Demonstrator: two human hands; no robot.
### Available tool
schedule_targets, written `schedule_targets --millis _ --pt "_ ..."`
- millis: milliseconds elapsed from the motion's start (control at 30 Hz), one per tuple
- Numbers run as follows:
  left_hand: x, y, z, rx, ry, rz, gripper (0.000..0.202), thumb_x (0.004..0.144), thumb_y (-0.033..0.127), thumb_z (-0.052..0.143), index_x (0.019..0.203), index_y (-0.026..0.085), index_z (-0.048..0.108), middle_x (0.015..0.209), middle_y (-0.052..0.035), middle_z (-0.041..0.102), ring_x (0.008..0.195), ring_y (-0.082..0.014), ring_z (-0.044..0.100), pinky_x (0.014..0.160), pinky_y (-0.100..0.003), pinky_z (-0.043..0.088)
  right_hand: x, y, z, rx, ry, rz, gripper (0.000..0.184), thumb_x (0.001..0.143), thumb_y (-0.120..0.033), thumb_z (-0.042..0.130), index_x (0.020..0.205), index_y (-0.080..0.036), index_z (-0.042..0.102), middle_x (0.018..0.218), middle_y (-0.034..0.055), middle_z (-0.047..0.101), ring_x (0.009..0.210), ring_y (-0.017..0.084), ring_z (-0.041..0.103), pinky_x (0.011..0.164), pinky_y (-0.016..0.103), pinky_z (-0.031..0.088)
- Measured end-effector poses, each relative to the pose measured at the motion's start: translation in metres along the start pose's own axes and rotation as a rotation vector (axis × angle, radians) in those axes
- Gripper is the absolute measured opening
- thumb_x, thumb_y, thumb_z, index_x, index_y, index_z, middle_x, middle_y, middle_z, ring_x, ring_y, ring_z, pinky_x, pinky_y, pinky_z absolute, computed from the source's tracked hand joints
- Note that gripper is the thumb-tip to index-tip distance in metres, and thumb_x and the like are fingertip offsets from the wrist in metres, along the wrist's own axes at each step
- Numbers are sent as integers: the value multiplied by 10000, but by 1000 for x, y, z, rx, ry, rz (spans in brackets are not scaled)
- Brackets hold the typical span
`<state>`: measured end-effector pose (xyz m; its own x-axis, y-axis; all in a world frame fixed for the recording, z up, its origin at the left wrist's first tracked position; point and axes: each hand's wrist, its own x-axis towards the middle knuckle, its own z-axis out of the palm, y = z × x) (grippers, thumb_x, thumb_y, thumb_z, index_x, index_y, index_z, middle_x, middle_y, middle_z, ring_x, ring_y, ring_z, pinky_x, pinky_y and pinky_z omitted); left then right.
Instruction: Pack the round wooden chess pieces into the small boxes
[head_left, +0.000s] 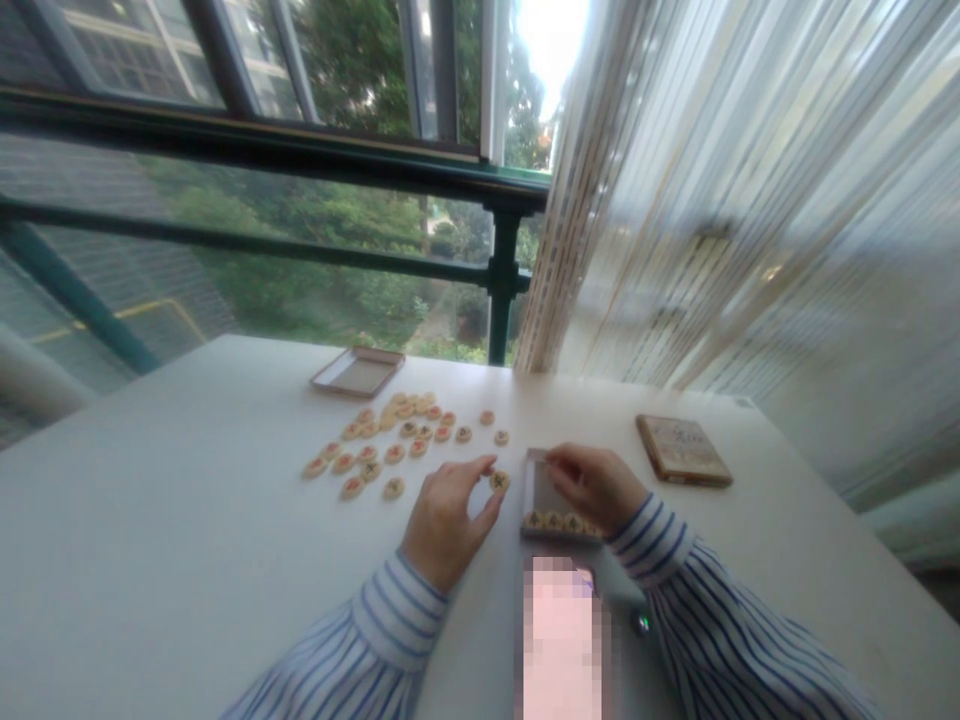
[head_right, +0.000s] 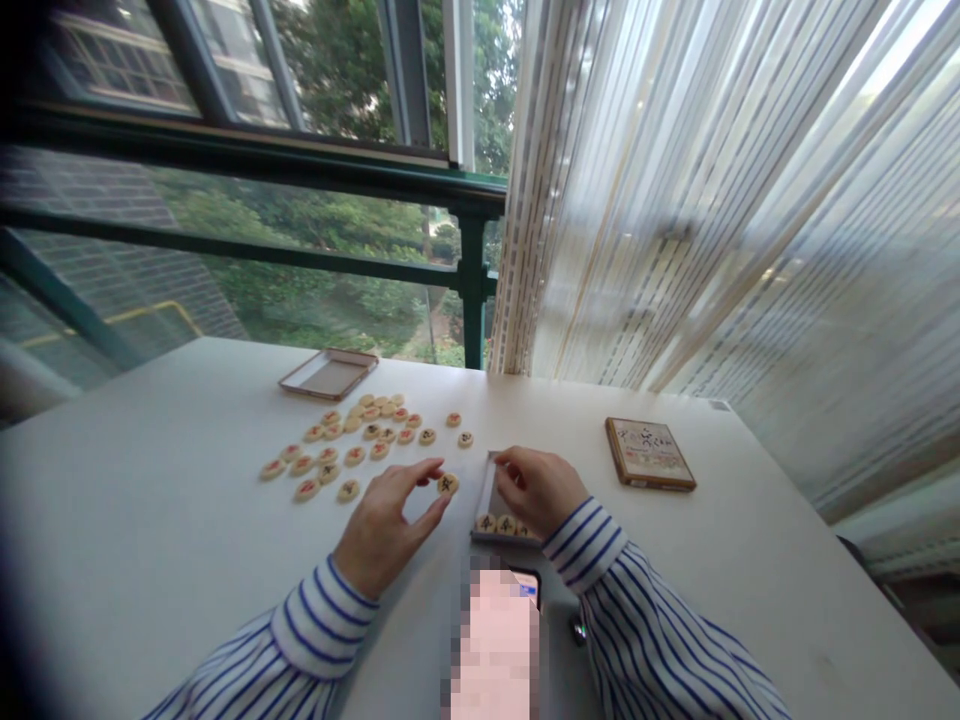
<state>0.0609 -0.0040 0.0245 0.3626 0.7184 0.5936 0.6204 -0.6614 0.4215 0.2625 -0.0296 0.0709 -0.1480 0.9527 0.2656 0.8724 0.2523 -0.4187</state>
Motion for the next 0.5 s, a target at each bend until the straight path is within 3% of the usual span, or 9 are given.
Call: schedule_targets --millis 233,500 --pt "9 15 6 -46 -28 34 356 759 234 538 1106 186 476 910 -48 623 861 -185 554 766 -343 421 -4 6 4 65 -1 4 184 766 -246 480 840 -170 631 630 19 626 550 106 539 552 204 388" --pt "21 21 17 -67 -80 97 378 749 204 537 1120 179 467 930 -61 626 871 -199 555 770 -356 425 -2 12 7 284 19 11 172 762 -235 507 834 -153 641 677 27 651 600 110 557 577 206 426"
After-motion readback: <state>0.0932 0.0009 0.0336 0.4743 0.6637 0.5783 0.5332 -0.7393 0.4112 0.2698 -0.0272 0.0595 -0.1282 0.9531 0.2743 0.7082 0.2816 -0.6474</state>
